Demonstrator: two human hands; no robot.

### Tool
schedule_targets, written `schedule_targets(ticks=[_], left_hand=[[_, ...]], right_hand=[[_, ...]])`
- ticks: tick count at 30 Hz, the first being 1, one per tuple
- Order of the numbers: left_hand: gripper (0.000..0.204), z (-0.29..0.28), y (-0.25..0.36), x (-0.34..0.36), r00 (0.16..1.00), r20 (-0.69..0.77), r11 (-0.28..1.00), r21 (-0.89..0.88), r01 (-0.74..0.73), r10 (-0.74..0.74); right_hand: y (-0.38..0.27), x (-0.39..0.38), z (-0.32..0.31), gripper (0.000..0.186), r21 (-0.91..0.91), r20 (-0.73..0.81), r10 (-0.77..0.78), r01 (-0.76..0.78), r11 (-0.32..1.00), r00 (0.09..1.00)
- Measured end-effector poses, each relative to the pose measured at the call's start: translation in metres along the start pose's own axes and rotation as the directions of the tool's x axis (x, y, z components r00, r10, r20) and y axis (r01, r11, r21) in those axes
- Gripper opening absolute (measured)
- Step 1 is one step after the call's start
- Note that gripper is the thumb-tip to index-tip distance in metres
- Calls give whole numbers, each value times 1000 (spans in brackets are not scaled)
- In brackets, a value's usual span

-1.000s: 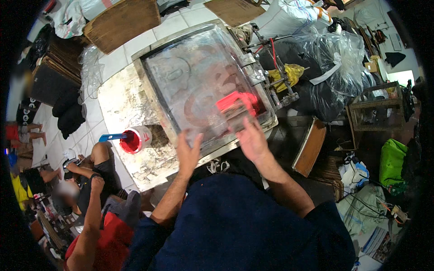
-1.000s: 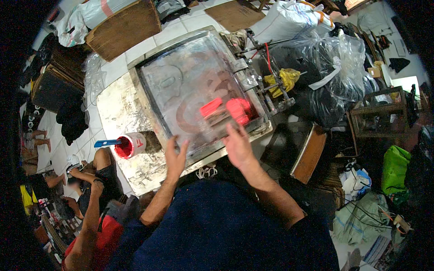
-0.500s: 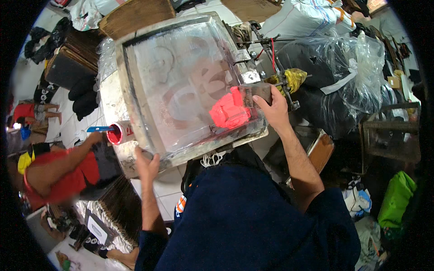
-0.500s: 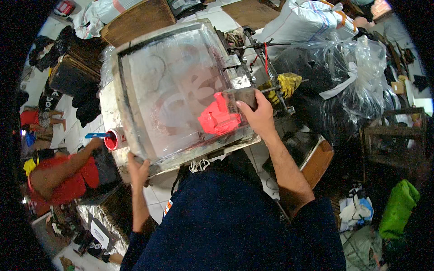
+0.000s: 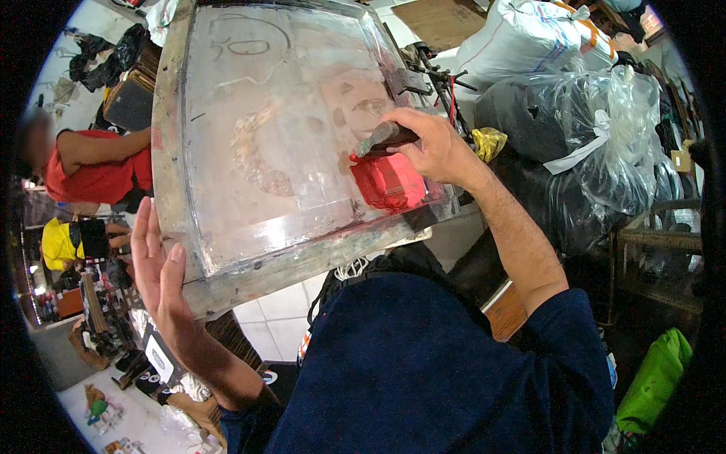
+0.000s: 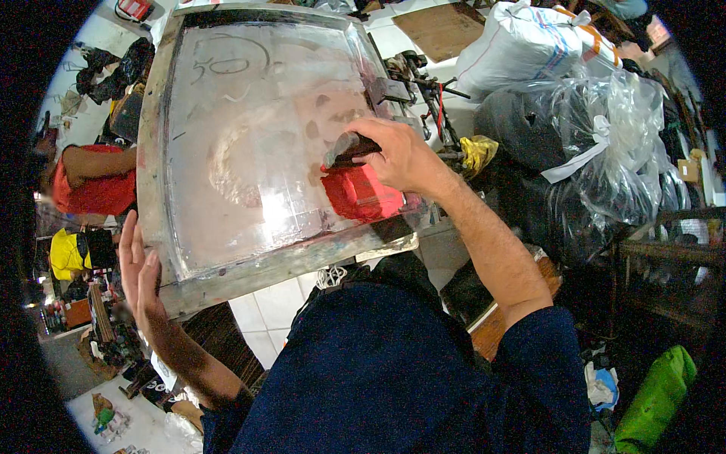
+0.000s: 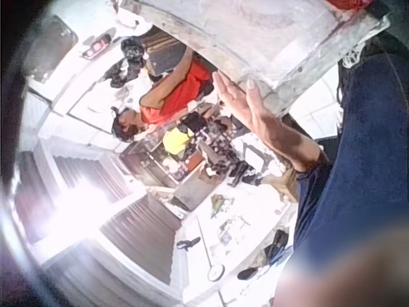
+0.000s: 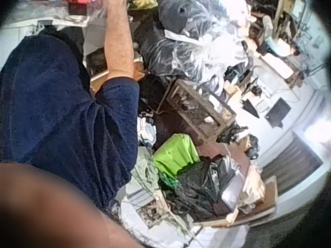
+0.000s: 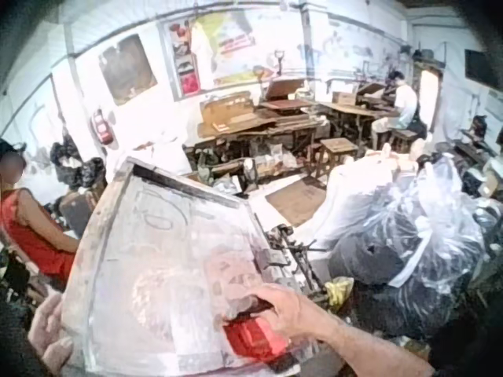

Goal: The person repeatedly places a black t-shirt under a screen printing frame, uses a red squeegee to spread red ink across the screen, and lifts the frame to reveal the printed t-shirt. The process is repeated multiple times in a workshop setting.

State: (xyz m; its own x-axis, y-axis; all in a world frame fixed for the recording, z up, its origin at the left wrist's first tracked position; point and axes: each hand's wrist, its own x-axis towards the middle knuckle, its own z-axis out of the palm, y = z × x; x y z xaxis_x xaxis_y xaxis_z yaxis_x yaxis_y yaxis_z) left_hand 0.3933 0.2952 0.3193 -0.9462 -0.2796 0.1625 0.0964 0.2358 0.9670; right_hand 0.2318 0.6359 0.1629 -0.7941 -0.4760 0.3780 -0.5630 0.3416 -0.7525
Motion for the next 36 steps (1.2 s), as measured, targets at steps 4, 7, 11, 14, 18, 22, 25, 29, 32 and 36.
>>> schedule_targets(ticks=[4,7,11,14,18,22,25,29,32,36], left_hand=[[85,24,26,5,996,-31,996,42,-80,82],[91,35,47,0,991,4,979,154,-135,136],[93,39,58,0,982,-4,944,276,-182,191],[75,39,65,6,943,169,848,412,-332,287],[69,49,100,-1,824,468,326,762,-559,320],[72,66,136,-8,797,586,-264,799,-540,146],[81,78,122,9,770,386,744,256,-618,508],[60,73,127,27,575,540,728,-106,-678,614],[48,84,119,16,671,246,714,-240,-657,700],[48,90,143,30,418,566,504,5,-864,711]], right_hand=[[-1,-12,-20,40,48,52,6,-8,999,999],[-6,-30,-33,36,86,68,22,-28,996,997],[-8,-55,-40,31,66,-4,69,-69,995,998],[-7,-75,-45,32,92,-37,269,-265,960,962],[-4,-95,-56,36,23,-61,446,-446,895,893],[-3,-102,-72,42,74,-63,595,-591,804,801],[-4,-102,-81,39,137,-82,611,-599,789,787],[-8,-98,-90,39,202,-106,650,-623,755,753],[-13,-95,-96,44,188,-77,683,-663,725,726],[-24,-91,-104,45,226,-100,715,-684,693,692]])
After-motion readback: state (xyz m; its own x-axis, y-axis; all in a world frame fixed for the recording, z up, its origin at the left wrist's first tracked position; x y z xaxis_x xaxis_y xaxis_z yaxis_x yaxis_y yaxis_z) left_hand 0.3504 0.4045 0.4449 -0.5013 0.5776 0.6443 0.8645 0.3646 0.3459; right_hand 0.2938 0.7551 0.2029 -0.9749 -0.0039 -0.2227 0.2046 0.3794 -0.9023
